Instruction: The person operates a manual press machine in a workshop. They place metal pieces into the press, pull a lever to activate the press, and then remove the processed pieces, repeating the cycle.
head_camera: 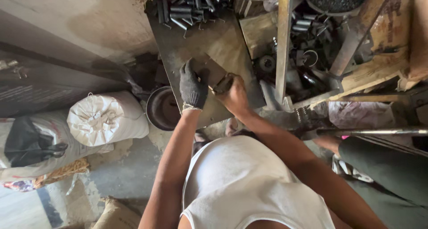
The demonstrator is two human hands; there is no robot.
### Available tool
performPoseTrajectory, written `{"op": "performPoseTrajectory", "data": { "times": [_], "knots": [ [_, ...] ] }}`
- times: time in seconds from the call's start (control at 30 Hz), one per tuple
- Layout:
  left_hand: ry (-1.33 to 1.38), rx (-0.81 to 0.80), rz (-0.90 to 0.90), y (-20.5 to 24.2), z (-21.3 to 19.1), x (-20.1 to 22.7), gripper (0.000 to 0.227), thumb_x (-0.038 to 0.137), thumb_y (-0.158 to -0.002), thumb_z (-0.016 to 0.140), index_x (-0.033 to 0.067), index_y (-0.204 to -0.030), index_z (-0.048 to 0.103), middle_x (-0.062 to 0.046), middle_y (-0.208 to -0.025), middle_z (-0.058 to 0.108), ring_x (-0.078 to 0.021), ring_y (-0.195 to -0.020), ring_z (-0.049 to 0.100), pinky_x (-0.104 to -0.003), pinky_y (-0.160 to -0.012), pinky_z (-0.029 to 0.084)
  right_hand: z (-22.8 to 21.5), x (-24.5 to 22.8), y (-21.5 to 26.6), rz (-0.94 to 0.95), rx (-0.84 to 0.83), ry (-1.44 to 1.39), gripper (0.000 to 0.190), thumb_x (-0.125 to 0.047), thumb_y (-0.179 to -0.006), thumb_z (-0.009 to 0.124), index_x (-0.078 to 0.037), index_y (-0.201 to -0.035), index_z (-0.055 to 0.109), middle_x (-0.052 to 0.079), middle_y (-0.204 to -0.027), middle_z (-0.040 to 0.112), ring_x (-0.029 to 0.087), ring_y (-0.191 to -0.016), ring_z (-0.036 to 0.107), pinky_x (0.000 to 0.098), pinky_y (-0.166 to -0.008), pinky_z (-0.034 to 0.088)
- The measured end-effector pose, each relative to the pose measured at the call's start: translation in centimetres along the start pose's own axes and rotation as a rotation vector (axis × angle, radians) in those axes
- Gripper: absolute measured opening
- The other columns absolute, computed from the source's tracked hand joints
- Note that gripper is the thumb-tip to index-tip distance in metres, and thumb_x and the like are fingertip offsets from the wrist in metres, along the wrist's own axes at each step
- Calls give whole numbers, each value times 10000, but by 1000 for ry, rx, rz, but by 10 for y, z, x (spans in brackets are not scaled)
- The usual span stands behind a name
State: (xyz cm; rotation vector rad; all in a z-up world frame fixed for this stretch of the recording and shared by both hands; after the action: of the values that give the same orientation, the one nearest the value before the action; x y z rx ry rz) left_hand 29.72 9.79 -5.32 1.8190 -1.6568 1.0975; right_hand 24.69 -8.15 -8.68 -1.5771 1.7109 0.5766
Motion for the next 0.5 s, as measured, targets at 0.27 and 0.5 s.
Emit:
{"op": "performPoseTrajectory", "data": {
  "times": [0.27,0.5],
  "knots": [
    [12,46,86,-1,-7,12,497,245,-944,759,58,-1364,569,-231,-1291,599,-422,-1108,649,-451,-895,553,-29,24,45,91,-3,70,868,-328,-695,976,-28,-1367,516,219,-1290,615,409,-1193,632,442,-990,531],
    [147,-83,150,77,-33,41,365,226,-944,789,127,-1242,604,-118,-1149,678,-244,-859,695,-368,-758,585,-96,-30,37,-20,-96,-46,805,-191,-726,928,57,-1372,517,259,-1255,606,375,-1129,627,421,-945,517]
  ]
}}
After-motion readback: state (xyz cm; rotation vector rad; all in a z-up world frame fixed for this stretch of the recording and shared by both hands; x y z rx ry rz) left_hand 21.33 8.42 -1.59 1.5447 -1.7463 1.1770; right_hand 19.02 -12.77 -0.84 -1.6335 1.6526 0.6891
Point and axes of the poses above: each hand's wrist, its own y-axis away from the middle knuckle, its own z-axis out of the palm, x = y × z, the point moved 6 cm from there along -y, towards the middle knuckle
